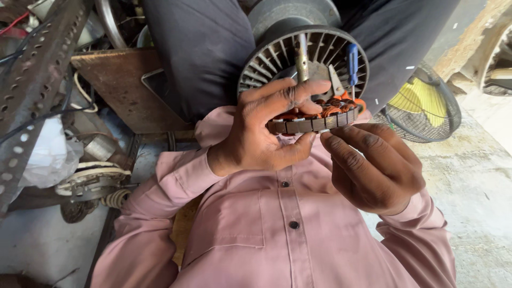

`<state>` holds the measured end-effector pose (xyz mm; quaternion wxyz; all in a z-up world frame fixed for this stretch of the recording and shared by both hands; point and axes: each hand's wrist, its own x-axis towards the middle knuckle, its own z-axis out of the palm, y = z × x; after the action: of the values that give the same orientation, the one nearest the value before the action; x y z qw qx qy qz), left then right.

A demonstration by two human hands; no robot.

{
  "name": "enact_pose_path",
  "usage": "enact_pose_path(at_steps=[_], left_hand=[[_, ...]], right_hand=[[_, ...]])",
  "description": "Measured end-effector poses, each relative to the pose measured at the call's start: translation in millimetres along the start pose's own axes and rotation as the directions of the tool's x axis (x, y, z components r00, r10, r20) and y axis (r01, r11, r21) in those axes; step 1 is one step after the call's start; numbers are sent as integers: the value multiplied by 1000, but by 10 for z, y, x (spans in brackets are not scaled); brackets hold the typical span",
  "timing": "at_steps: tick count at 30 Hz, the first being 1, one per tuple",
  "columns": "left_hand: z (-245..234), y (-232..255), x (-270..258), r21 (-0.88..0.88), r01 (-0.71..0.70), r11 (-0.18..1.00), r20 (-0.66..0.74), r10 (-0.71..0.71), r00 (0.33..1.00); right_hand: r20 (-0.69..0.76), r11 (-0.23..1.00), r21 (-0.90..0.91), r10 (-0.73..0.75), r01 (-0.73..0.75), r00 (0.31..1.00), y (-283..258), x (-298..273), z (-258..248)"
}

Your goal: The person sits and works on a disassembled electrical motor rotor, using a screwdriver to adjust the copper windings and commutator segments. They manipulate the wires and components with their hands, occasionally using the tool to pry or align parts.

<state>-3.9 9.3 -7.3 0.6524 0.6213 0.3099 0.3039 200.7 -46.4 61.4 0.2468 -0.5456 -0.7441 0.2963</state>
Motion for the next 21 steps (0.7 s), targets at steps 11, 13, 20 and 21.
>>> enact_pose_path(at_steps=[11,13,20,21], left_hand=[[123,-10,9,-60,54,997,-90,-59,994],[101,-27,14,-107,114,988,-38,-118,992],[20,-57,1,-209,160,965,25,-159,987],[45,-50,-28,-208,180,961,20,-180,983]], right_hand=[[-143,1000,14,-3,5,990,110,-196,187],[-126,999,-37,0,-4,992,86,-208,187],[-161,999,21,43,-40,986,35,-184,232],[-157,1000,-11,26,-29,987,41,-190,246]])
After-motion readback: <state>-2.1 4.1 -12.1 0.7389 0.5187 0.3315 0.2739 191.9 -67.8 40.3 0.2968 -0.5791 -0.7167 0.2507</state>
